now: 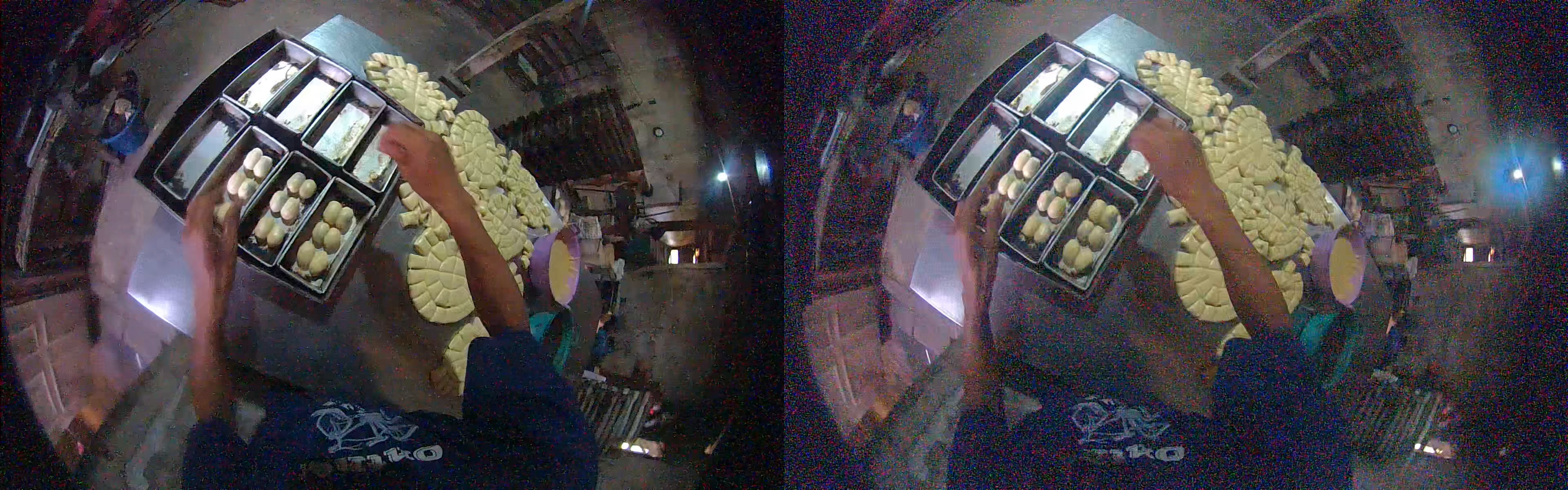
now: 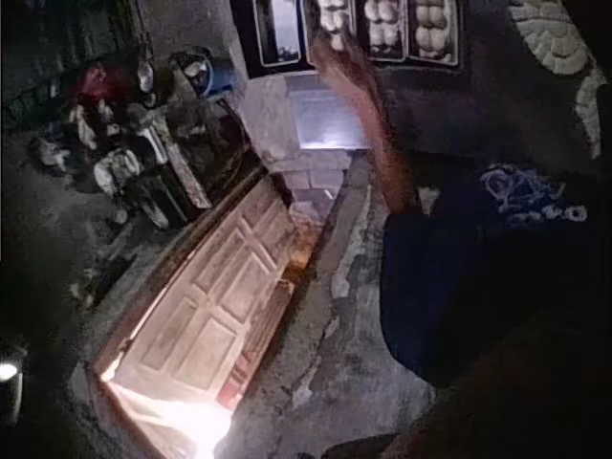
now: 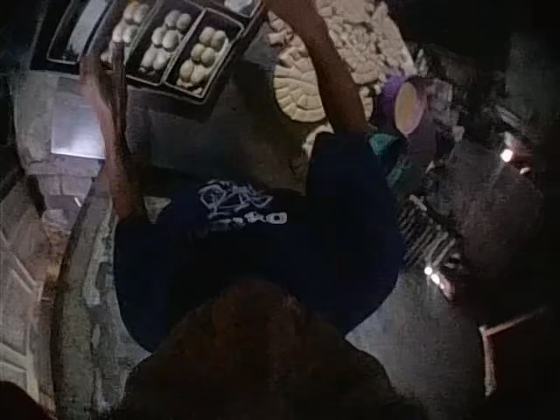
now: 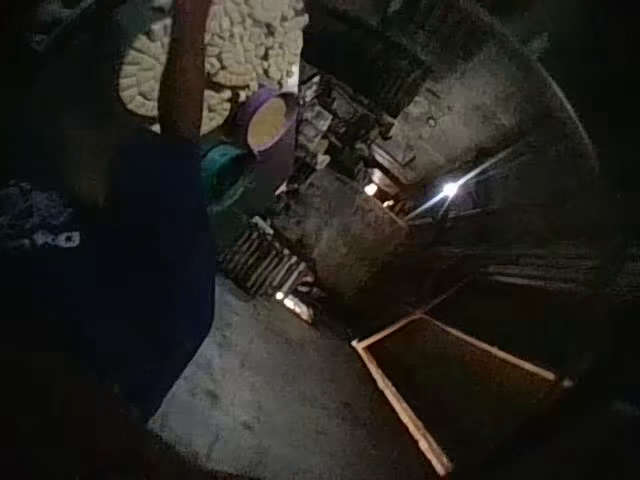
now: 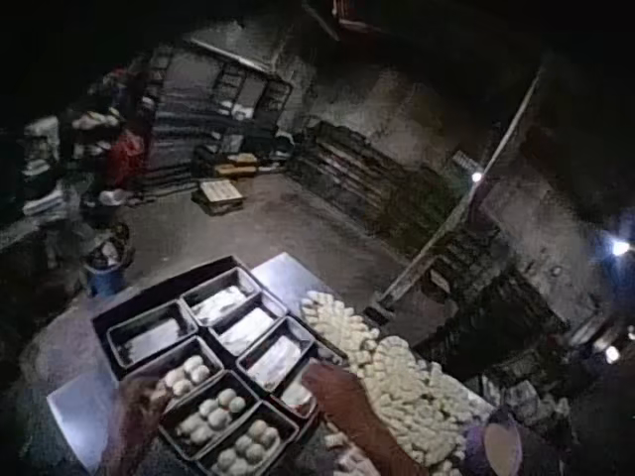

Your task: The person fills dough balls with a dark paste from a bowl, rolls them into shapes, and places them into metal baking tins.

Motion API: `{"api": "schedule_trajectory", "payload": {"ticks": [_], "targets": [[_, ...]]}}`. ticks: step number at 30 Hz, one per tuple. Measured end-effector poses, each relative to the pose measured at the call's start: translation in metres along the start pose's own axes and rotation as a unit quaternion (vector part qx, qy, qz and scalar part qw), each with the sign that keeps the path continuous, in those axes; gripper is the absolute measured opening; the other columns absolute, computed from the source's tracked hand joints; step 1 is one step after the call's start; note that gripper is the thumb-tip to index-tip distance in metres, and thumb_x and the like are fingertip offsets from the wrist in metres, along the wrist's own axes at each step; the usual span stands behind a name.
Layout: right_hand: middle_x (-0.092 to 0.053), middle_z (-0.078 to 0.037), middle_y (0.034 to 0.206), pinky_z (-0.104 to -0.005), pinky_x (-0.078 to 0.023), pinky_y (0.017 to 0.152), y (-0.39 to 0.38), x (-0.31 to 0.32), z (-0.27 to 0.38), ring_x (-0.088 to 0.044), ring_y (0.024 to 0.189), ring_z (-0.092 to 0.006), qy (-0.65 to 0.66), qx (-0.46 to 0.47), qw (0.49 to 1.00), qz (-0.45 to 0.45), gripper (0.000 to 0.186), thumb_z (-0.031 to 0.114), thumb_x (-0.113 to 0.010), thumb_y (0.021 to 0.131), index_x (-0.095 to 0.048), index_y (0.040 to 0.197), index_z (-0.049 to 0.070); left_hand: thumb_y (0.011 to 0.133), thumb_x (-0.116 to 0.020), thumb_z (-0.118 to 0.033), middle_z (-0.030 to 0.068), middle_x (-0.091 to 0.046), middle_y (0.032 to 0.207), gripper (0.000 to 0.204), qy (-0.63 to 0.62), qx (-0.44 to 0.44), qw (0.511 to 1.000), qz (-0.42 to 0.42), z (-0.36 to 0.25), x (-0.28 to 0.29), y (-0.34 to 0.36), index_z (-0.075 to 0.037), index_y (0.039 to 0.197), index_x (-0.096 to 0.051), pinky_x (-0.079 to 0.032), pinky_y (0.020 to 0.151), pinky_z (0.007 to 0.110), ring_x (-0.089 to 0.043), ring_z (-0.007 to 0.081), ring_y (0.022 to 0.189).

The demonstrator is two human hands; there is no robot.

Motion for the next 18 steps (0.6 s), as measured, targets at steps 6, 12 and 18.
{"api": "schedule_trajectory", "payload": {"ticks": [6,12,18], "targets": [[-0.067,-0.009,0.099,-0.0426,-0.052,0.080,-0.195,-0.062,-0.085,-0.062,0.095,-0.0309,-0.126,-0.148,0.970,0.147,0.021,0.013,-0.059,0.083,-0.071,0.100,0.014,0.089,-0.066,-0.010,0.0123,-0.065,0.088,0.011,-0.115,0.060,0.977,0.172,-0.050,-0.028,-0.116,-0.003,0.098,-0.067,-0.049,0.067,0.035,-0.062,0.0256,0.076],[-0.064,-0.007,0.102,-0.0398,-0.052,0.076,-0.211,-0.096,-0.080,-0.061,0.091,-0.0292,-0.172,-0.131,0.975,0.052,0.029,0.017,-0.068,0.074,-0.066,0.103,0.014,0.089,-0.064,-0.009,0.0121,-0.066,0.088,0.012,-0.166,-0.009,0.907,0.386,-0.092,-0.049,-0.213,-0.003,0.099,-0.067,-0.049,0.066,0.034,-0.063,0.0253,0.074],[-0.064,-0.013,0.100,-0.0429,-0.052,0.077,-0.230,-0.117,-0.088,-0.061,0.094,-0.0313,-0.174,-0.176,0.966,-0.071,0.030,0.012,-0.062,0.079,-0.063,0.110,0.007,0.092,-0.063,-0.013,0.0076,-0.067,0.090,0.016,-0.176,0.096,0.874,0.442,-0.078,-0.054,-0.257,-0.001,0.101,-0.068,-0.049,0.070,0.030,-0.062,0.0167,0.076]]}}
Point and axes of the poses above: each hand's wrist, its own y-axis towards the middle knuckle, its own x-axis out of the back of the hand, z = x × y, the point moved 7 cm from there along y, towards the middle knuckle
